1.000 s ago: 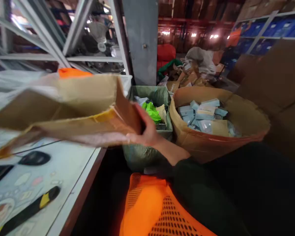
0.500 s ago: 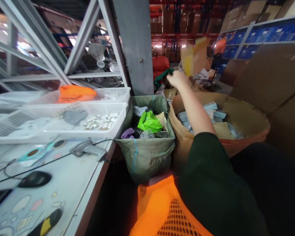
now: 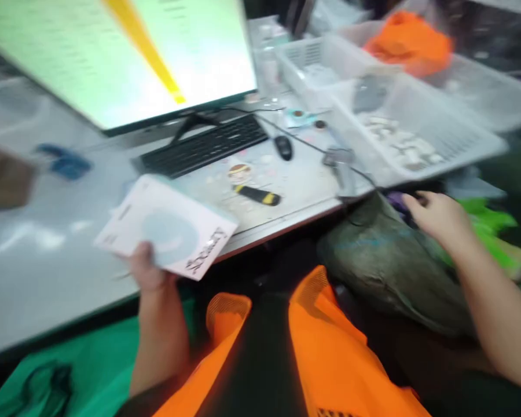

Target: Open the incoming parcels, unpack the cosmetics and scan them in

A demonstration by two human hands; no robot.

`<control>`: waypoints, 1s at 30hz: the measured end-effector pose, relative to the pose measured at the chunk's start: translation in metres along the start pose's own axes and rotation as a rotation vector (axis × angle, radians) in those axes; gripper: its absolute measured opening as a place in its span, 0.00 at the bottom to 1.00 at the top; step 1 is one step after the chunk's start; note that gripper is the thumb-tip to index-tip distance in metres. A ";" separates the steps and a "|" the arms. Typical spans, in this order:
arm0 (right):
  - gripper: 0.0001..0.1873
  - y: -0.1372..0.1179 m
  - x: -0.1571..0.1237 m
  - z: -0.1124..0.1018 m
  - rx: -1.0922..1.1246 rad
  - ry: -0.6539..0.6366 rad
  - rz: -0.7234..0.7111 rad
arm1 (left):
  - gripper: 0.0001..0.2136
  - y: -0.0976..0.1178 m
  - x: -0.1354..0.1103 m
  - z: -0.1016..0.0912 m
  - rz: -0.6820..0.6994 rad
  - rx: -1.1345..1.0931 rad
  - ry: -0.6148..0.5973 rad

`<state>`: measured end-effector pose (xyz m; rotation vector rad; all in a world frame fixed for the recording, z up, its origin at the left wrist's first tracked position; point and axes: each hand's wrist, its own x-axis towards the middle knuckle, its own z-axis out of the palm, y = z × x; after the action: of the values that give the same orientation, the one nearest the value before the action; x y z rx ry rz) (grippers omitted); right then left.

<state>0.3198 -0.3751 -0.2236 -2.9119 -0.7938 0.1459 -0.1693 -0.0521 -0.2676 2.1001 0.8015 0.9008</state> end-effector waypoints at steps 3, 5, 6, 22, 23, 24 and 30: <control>0.27 -0.049 0.027 0.024 0.139 0.229 -0.287 | 0.36 -0.025 -0.027 -0.016 -0.119 -0.004 0.532; 0.29 -0.093 0.027 0.030 0.167 0.276 -0.426 | 0.43 -0.034 -0.035 -0.012 -0.086 0.117 0.654; 0.30 -0.113 0.026 0.032 0.152 0.283 -0.450 | 0.44 -0.036 -0.039 -0.009 -0.049 0.229 0.678; 0.21 -0.178 0.052 0.045 0.894 -0.004 -0.082 | 0.40 -0.005 -0.014 -0.012 -0.352 -0.747 1.009; 0.21 -0.182 0.032 0.041 1.036 -0.075 -0.155 | 0.39 -0.003 -0.008 -0.013 -0.358 -0.809 1.028; 0.21 -0.186 0.010 0.037 1.145 -0.167 -0.230 | 0.40 -0.002 -0.004 -0.013 -0.338 -0.841 1.046; 0.20 -0.222 -0.086 0.023 1.146 -0.916 -0.507 | 0.31 -0.019 0.001 -0.021 -0.280 -1.259 0.770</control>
<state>0.1321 -0.2269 -0.2097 -1.4276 -1.0093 1.3742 -0.1899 -0.0334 -0.2712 0.5222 0.5747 1.5190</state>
